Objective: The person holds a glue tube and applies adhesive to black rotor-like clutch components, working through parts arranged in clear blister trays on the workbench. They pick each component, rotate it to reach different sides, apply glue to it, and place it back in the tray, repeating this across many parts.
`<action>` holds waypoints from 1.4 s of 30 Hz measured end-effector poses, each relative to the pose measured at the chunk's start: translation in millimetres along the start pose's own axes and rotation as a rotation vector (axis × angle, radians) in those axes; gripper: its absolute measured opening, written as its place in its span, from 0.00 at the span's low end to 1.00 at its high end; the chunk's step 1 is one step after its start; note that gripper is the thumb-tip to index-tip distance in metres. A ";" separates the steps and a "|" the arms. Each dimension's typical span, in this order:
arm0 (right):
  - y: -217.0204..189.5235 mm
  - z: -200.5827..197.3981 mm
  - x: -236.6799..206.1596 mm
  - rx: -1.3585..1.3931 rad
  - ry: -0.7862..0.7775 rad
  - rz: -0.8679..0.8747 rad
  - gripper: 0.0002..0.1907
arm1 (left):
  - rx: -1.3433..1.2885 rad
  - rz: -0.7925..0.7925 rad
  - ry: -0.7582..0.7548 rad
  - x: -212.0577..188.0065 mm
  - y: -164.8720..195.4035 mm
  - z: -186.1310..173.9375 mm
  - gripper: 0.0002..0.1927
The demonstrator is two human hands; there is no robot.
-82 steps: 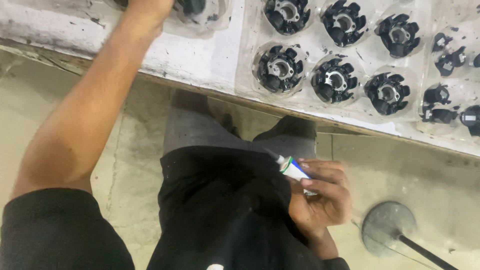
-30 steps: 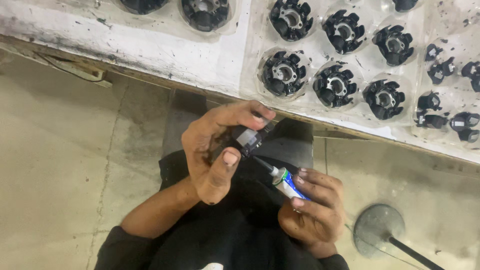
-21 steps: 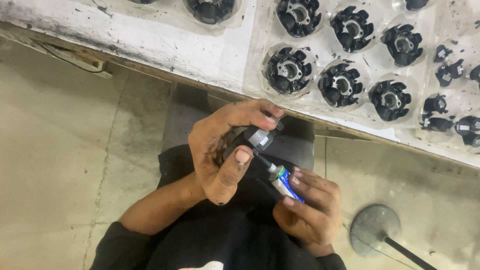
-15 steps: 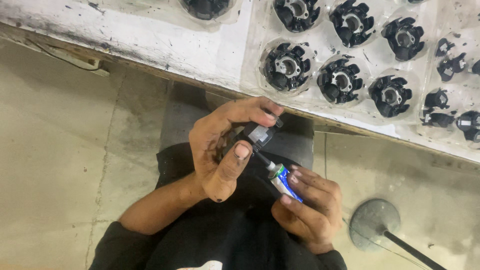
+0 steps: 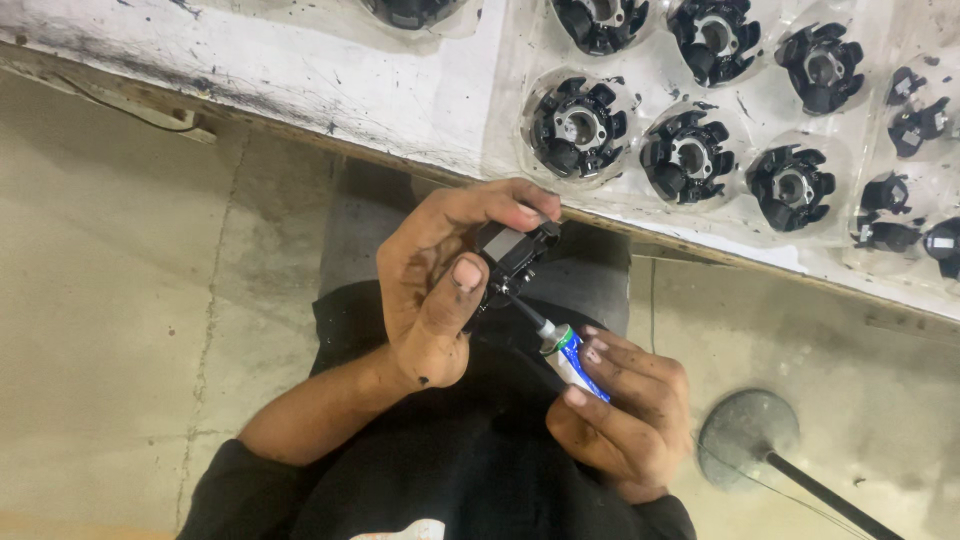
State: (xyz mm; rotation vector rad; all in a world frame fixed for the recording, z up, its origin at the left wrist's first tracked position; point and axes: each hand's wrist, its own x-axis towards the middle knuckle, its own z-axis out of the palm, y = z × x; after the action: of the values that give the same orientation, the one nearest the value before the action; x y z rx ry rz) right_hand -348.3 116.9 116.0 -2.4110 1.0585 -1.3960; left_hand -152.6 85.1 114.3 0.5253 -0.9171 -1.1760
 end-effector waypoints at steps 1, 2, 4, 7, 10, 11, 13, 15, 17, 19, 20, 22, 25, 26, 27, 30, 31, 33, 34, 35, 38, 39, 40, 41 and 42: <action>0.4 0.1 0.1 -0.001 -0.004 0.003 0.14 | -0.006 -0.004 0.003 -0.2 -0.4 -0.4 0.21; 1.0 1.4 0.3 -0.010 0.017 -0.006 0.14 | -0.016 -0.007 0.006 -0.4 -0.8 -0.4 0.21; 1.1 6.1 0.4 -0.028 0.054 -0.022 0.14 | -0.046 -0.014 0.022 -1.1 -2.9 -0.4 0.22; -2.7 10.8 0.2 -0.035 0.108 0.017 0.14 | -0.129 -0.033 0.070 -2.1 -8.2 0.7 0.22; -7.0 5.4 0.0 -0.036 0.065 0.086 0.13 | -0.314 -0.086 0.156 -3.2 -14.6 3.4 0.22; -6.6 3.5 0.0 -0.030 0.043 0.094 0.13 | -0.404 -0.110 0.192 -3.6 -16.7 4.6 0.22; -3.6 -0.6 -0.2 -0.019 0.001 0.111 0.12 | -0.518 -0.145 0.250 -3.9 -20.0 6.7 0.23; 1.4 5.5 -2.3 0.047 0.103 0.166 0.13 | -0.566 -0.182 0.301 -4.3 -21.6 8.6 0.23; 3.4 12.9 -5.8 0.091 0.214 0.215 0.16 | -0.624 -0.242 0.362 -4.7 -21.6 10.5 0.25; 2.3 18.3 -9.4 0.119 0.330 0.252 0.19 | -0.681 -0.290 0.410 -4.7 -21.6 12.9 0.25; 2.1 18.3 -10.3 0.104 0.317 0.252 0.20 | -0.706 -0.304 0.426 -4.7 -21.8 14.4 0.25; 2.1 17.7 -10.6 0.074 0.295 0.253 0.21 | -0.727 -0.319 0.442 -5.0 -22.7 17.5 0.25; 7.2 14.9 -7.3 0.050 0.251 0.152 0.17 | -0.735 -0.345 0.447 -5.9 -24.8 21.1 0.26; 8.3 14.4 -6.4 0.038 0.231 0.132 0.15 | -0.749 -0.371 0.457 -6.6 -25.4 21.8 0.26; 9.8 14.2 -5.6 0.027 0.211 0.111 0.14 | -0.762 -0.397 0.467 -7.1 -26.0 22.4 0.27; 11.6 12.8 -5.4 0.020 0.179 0.069 0.12 | -0.725 -0.409 0.493 -8.1 -27.4 23.7 0.26; 11.5 12.5 -6.0 0.023 0.175 0.055 0.11 | -0.732 -0.418 0.495 -8.1 -27.4 23.7 0.26; 10.6 11.7 -7.9 0.020 0.169 0.073 0.12 | -0.749 -0.436 0.503 -7.9 -27.1 23.8 0.25; 10.3 11.2 -8.8 0.018 0.166 0.082 0.13 | -0.752 -0.440 0.509 -7.7 -27.1 23.8 0.25; 10.4 10.7 -9.6 0.029 0.164 0.085 0.13 | -0.755 -0.444 0.514 -7.5 -27.3 23.7 0.25; 13.4 9.1 -11.1 0.057 0.157 0.080 0.13 | -0.749 -0.443 0.522 -7.4 -29.0 22.3 0.25; 15.5 8.3 -11.2 0.063 0.155 0.067 0.13 | -0.744 -0.440 0.524 -7.8 -29.9 21.6 0.25; 17.1 7.6 -11.3 0.069 0.154 0.053 0.13 | -0.744 -0.447 0.522 -8.4 -30.4 20.8 0.25; 18.0 6.0 -11.6 0.079 0.135 0.058 0.14 | -0.743 -0.455 0.520 -8.8 -31.1 20.1 0.25; 18.5 4.1 -11.8 0.090 0.115 0.062 0.14 | -0.743 -0.464 0.518 -9.1 -31.3 19.5 0.25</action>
State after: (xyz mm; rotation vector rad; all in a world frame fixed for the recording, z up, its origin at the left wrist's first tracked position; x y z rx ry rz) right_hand -357.8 110.1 97.0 -2.2395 1.0629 -1.5431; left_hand -186.9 85.4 97.9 0.4009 0.1230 -1.5825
